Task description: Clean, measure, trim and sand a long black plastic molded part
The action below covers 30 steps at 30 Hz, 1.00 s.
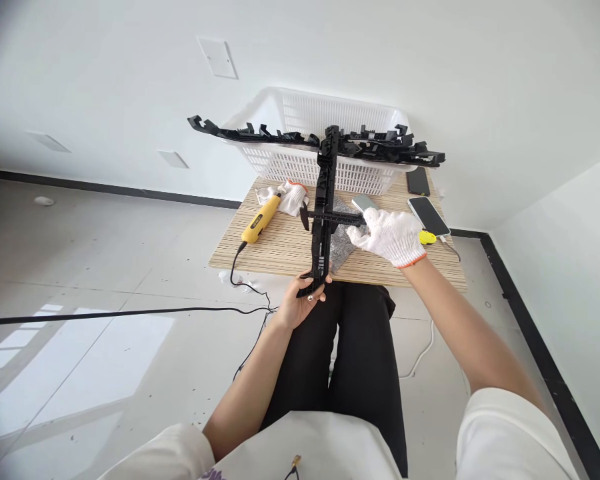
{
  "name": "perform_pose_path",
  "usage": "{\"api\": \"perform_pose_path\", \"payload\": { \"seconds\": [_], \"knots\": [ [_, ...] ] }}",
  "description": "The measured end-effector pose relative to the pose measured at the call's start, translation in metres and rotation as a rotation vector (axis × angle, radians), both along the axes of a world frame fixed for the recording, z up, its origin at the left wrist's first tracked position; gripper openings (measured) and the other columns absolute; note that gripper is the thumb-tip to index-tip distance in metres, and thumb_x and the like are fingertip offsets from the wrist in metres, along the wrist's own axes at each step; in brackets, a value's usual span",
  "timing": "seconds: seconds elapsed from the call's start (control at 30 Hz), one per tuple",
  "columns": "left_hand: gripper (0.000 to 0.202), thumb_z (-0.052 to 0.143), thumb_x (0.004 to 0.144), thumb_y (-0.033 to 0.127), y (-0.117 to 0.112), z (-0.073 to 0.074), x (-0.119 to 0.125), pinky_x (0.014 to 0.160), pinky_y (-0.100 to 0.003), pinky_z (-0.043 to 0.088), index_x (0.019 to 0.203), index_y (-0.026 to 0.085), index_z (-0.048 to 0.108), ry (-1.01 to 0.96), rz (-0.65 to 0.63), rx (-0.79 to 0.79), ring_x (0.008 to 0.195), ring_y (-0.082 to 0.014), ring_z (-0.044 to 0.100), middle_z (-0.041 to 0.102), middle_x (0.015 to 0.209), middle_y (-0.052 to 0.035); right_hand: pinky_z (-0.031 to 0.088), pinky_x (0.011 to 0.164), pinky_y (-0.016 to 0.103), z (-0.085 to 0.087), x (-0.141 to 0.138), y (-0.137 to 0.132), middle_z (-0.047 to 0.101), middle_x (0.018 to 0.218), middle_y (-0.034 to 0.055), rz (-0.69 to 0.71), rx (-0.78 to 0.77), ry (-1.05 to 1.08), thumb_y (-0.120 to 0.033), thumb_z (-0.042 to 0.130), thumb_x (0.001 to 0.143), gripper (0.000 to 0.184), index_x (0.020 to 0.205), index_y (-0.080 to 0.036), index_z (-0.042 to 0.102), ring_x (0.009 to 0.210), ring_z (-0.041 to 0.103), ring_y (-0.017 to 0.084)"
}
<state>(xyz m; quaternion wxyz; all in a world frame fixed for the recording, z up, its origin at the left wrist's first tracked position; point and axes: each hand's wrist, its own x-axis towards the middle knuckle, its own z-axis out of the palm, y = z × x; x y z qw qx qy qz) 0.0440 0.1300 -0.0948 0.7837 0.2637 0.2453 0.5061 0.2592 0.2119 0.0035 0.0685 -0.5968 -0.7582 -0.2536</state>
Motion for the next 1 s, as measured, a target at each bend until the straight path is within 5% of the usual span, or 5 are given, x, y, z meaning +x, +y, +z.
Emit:
{"api": "perform_pose_path", "payload": {
  "seconds": [0.27, 0.47, 1.0],
  "knots": [
    [0.022, 0.063, 0.078, 0.025, 0.001, -0.003, -0.001, 0.059, -0.023, 0.051, 0.093, 0.009, 0.066, -0.022, -0.016, 0.016, 0.053, -0.0036, 0.037, 0.068, 0.091, -0.0078, 0.018, 0.057, 0.031, 0.004, -0.005, 0.0, 0.057, 0.06, 0.0081, -0.063, -0.103, -0.018, -0.062, 0.03, 0.091, 0.06, 0.088, -0.015, 0.066, 0.057, 0.044, 0.017],
    [0.023, 0.063, 0.078, 0.025, 0.0, -0.004, -0.001, 0.059, -0.024, 0.051, 0.094, 0.009, 0.066, -0.011, -0.012, 0.014, 0.053, -0.0037, 0.036, 0.069, 0.093, -0.0095, 0.017, 0.058, 0.032, 0.001, 0.002, 0.002, 0.061, 0.065, 0.0095, 0.001, -0.045, -0.035, -0.057, 0.034, 0.091, 0.053, 0.092, -0.013, 0.066, 0.058, 0.044, 0.016],
    [0.022, 0.063, 0.077, 0.025, 0.001, -0.002, -0.001, 0.058, -0.024, 0.05, 0.093, 0.01, 0.064, -0.013, -0.014, 0.002, 0.052, -0.0036, 0.037, 0.069, 0.091, -0.0085, 0.016, 0.054, 0.03, -0.009, 0.012, 0.02, 0.062, 0.059, 0.0082, 0.106, 0.021, -0.023, -0.05, 0.042, 0.085, 0.047, 0.077, -0.013, 0.07, 0.052, 0.044, 0.016]
  ]
}}
